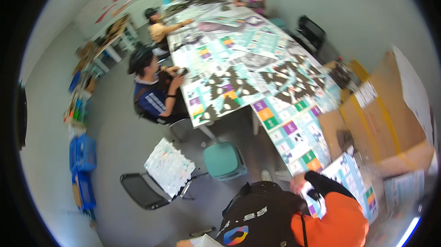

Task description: Applying adhesive and assembling black shoe components on a workstation in a workshop.

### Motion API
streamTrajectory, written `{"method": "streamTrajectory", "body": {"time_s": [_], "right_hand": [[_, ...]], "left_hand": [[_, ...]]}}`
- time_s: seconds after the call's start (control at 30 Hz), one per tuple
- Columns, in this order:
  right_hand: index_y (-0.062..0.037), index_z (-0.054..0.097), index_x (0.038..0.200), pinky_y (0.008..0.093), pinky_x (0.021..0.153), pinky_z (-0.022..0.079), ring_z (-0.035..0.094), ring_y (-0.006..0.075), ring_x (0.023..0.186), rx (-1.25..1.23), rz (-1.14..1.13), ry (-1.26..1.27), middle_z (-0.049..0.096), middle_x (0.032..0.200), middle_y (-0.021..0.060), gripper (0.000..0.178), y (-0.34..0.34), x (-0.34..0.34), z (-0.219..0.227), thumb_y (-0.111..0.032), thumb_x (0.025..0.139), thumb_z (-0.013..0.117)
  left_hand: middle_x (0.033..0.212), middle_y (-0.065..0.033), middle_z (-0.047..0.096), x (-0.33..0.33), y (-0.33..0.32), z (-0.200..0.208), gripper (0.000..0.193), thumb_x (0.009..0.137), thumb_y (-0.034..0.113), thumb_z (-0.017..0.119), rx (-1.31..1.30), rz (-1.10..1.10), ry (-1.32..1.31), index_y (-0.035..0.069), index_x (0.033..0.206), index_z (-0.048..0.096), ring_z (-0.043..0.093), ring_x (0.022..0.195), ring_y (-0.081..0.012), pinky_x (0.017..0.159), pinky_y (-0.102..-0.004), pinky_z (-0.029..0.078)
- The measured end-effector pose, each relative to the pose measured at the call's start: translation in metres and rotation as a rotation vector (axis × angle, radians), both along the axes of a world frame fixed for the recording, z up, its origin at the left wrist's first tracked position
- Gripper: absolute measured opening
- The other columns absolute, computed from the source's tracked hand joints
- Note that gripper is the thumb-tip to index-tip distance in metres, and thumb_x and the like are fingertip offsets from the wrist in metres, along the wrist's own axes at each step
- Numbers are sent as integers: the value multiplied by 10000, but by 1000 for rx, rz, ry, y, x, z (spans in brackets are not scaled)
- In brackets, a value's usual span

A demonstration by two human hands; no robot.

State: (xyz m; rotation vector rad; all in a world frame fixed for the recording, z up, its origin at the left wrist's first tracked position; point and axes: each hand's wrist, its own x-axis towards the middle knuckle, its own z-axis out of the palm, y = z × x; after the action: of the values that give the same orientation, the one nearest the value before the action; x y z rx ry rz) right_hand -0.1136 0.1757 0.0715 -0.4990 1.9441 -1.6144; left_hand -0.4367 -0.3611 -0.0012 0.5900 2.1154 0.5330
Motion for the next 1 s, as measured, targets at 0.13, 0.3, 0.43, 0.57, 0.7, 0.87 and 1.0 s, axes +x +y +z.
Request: {"method": "streamTrajectory", "body": {"time_s": [0.13,0.3,0.43,0.57,0.7,0.87,1.0], "right_hand": [[-95,660,888,431,665,481,631,284,756,148,-1120,-351,649,810,87,196,59,-32,34,-251,871,544],[-3,617,801,285,624,534,641,154,734,549,-1656,-305,658,844,103,84,138,-76,87,-10,857,555],[57,579,854,319,655,550,649,227,735,-391,-2314,-99,660,873,134,197,228,-47,-30,-138,875,565],[24,555,972,381,759,534,640,311,862,-997,-2546,-249,640,968,163,194,291,-75,-60,-128,855,528],[-50,528,943,382,801,480,607,271,957,-1219,-2467,-317,619,1013,121,168,310,-112,-55,-176,833,545],[-73,494,914,412,802,511,607,255,872,-1336,-2318,-264,571,904,83,119,310,-126,-43,-114,836,574],[-99,414,1170,378,651,497,626,243,829,-1385,-2386,114,585,946,87,415,298,-165,-39,-7,817,610]], "left_hand": [[940,-221,647,-45,-5,14,292,888,319,532,-53,-209,-33,65,968,653,610,908,-414,753,-428,488],[938,-219,648,-74,6,32,289,886,317,536,-124,-300,-49,65,965,655,612,906,-410,753,-425,489],[936,-217,650,-92,56,50,287,884,316,540,-148,-359,-61,65,962,657,614,905,-407,753,-424,489],[934,-216,651,-99,90,65,285,882,315,543,-183,-330,-53,66,960,658,616,904,-404,752,-422,489],[933,-214,652,-103,113,83,283,881,313,546,-215,-270,-40,66,958,659,618,904,-401,752,-420,490],[931,-212,654,-97,150,88,280,879,312,551,-203,-218,-50,66,955,661,620,902,-397,752,-418,490],[929,-211,655,-102,157,88,278,877,310,554,-197,-188,-50,66,953,663,622,901,-394,752,-417,491]]}}
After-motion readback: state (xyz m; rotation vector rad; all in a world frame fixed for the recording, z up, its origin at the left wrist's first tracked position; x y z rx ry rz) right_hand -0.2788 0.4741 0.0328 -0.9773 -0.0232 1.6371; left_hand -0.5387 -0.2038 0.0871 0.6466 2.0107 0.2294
